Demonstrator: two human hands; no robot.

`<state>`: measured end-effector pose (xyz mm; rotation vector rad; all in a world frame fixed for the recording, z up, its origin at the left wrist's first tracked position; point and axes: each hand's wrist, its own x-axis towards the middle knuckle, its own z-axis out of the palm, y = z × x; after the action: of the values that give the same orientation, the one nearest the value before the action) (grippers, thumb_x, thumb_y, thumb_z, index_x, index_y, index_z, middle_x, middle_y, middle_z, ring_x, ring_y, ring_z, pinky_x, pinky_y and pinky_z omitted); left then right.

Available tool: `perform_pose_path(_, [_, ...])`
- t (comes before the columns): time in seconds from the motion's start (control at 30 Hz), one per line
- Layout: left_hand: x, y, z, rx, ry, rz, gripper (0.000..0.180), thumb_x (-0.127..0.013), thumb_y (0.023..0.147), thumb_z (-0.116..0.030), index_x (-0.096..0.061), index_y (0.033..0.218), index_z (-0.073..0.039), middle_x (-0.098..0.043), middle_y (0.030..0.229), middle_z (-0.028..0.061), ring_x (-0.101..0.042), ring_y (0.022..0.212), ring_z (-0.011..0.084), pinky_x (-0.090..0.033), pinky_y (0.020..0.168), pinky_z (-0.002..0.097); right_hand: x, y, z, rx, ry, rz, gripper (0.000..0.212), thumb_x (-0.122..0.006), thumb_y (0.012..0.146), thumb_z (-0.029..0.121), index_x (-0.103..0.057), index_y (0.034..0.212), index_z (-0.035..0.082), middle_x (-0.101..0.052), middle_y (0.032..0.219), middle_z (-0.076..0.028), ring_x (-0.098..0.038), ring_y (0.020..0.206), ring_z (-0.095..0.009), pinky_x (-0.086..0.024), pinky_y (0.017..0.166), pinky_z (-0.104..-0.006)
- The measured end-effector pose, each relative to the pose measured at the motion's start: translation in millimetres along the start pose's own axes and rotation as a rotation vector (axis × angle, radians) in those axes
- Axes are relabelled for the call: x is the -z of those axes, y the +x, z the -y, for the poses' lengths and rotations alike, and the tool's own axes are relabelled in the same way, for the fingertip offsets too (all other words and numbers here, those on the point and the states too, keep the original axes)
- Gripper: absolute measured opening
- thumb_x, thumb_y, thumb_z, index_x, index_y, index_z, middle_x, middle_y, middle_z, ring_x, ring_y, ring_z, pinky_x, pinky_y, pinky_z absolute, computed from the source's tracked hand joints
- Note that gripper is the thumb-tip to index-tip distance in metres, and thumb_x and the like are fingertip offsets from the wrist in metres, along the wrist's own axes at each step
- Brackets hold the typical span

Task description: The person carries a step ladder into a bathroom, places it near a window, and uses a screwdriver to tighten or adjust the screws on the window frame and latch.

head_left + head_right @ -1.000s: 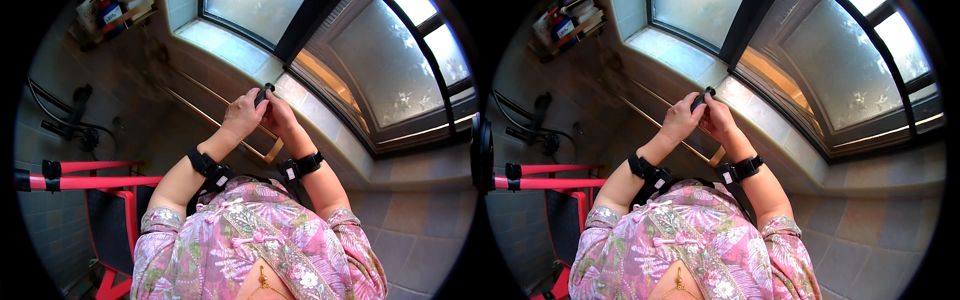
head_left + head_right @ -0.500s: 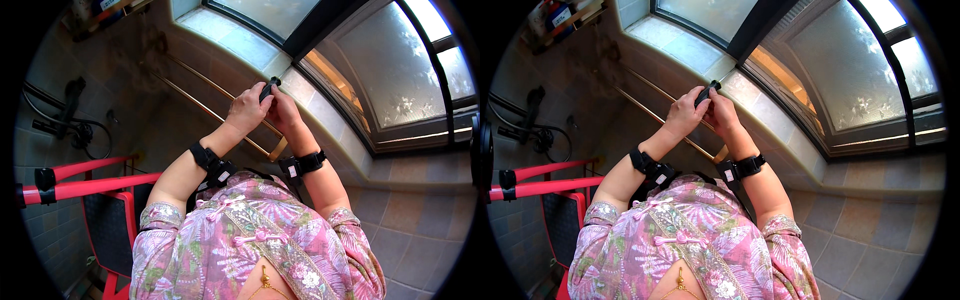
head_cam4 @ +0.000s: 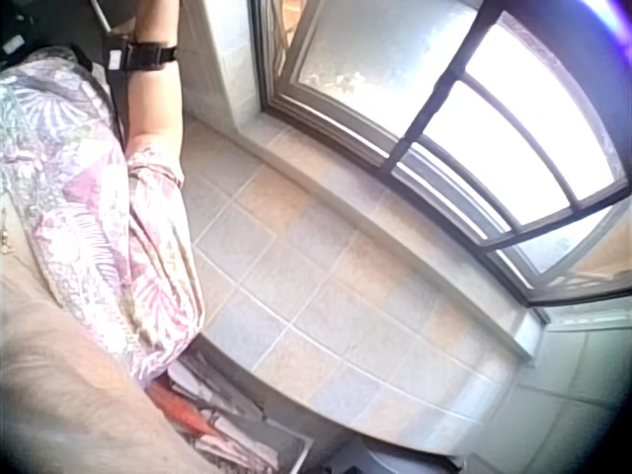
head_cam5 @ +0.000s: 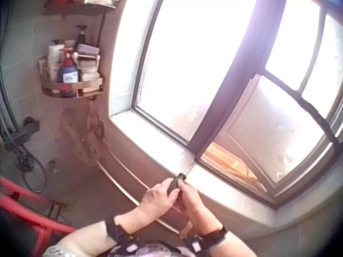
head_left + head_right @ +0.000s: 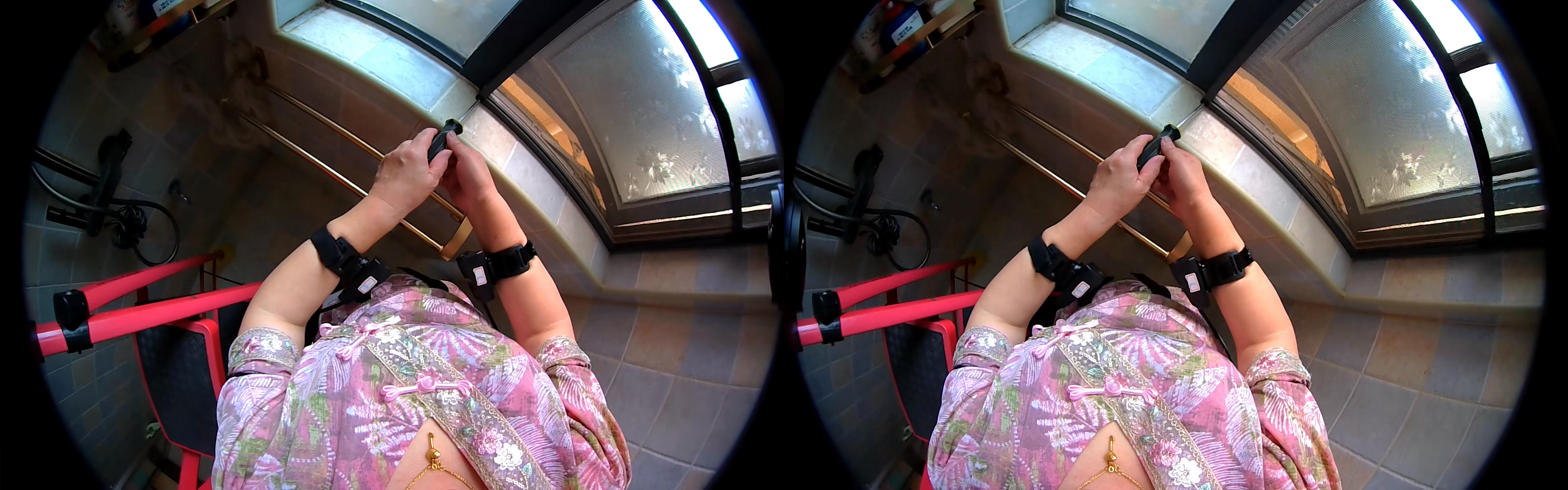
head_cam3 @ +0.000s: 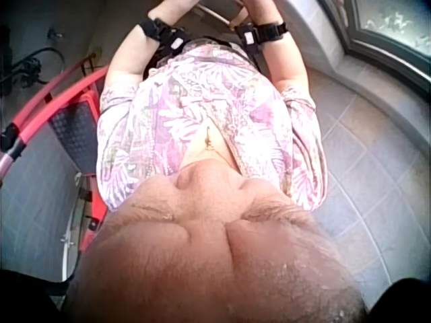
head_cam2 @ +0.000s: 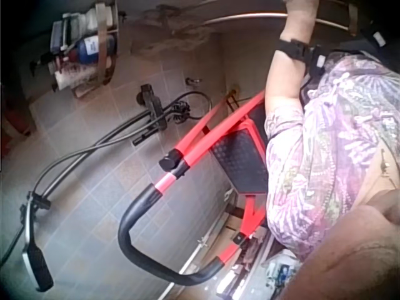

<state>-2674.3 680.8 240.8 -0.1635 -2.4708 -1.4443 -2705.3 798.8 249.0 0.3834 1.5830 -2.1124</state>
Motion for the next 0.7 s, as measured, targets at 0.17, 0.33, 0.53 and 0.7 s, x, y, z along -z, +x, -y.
perform_pose_path(0.17, [-2,0,-2,0.062,-0.048,0.017,0.039,-0.053,0.078,-0.029,-0.05,0.106,-0.003,-0.057,0.09,0.0234,-0.056,0.083,0.0374,-0.046,0.071,0.0402,6,1,0,0.011,-0.01,0.017,0.026,-0.043,0.088,0.033,-0.054,0.086,0.009,-0.056,0.076,-0.002,-0.054,0.065,-0.013,-0.044,0.057,-0.0255])
perform_pose_path(0.33, [-2,3,-5,0.118,-0.165,0.072,0.043,-0.056,0.076,-0.031,-0.049,0.106,-0.001,-0.057,0.09,0.0225,-0.056,0.085,0.0363,-0.046,0.072,0.0391,14,9,0,0.024,-0.065,-0.01,0.027,-0.044,0.087,0.033,-0.054,0.084,0.007,-0.056,0.073,-0.002,-0.053,0.062,-0.012,-0.043,0.053,-0.0245])
perform_pose_path(0.53, [-2,7,-4,-0.02,0.046,-0.018,0.044,-0.062,0.07,-0.027,-0.047,0.101,0.0,-0.055,0.095,0.0206,-0.055,0.087,0.0338,-0.045,0.074,0.0372,11,10,0,0.105,-0.014,0.029,0.029,-0.046,0.087,0.034,-0.055,0.082,0.007,-0.055,0.07,-0.002,-0.053,0.058,-0.011,-0.041,0.049,-0.0217])
perform_pose_path(0.7, [-11,8,1,-0.049,0.003,-0.067,0.037,-0.062,0.07,-0.024,-0.047,0.094,0.0,-0.056,0.075,0.0157,-0.057,0.07,0.0289,-0.046,0.064,0.0354,12,4,6,0.012,-0.096,0.034,0.032,-0.047,0.086,0.037,-0.055,0.083,0.006,-0.055,0.07,-0.001,-0.053,0.059,-0.011,-0.043,0.05,-0.0224])
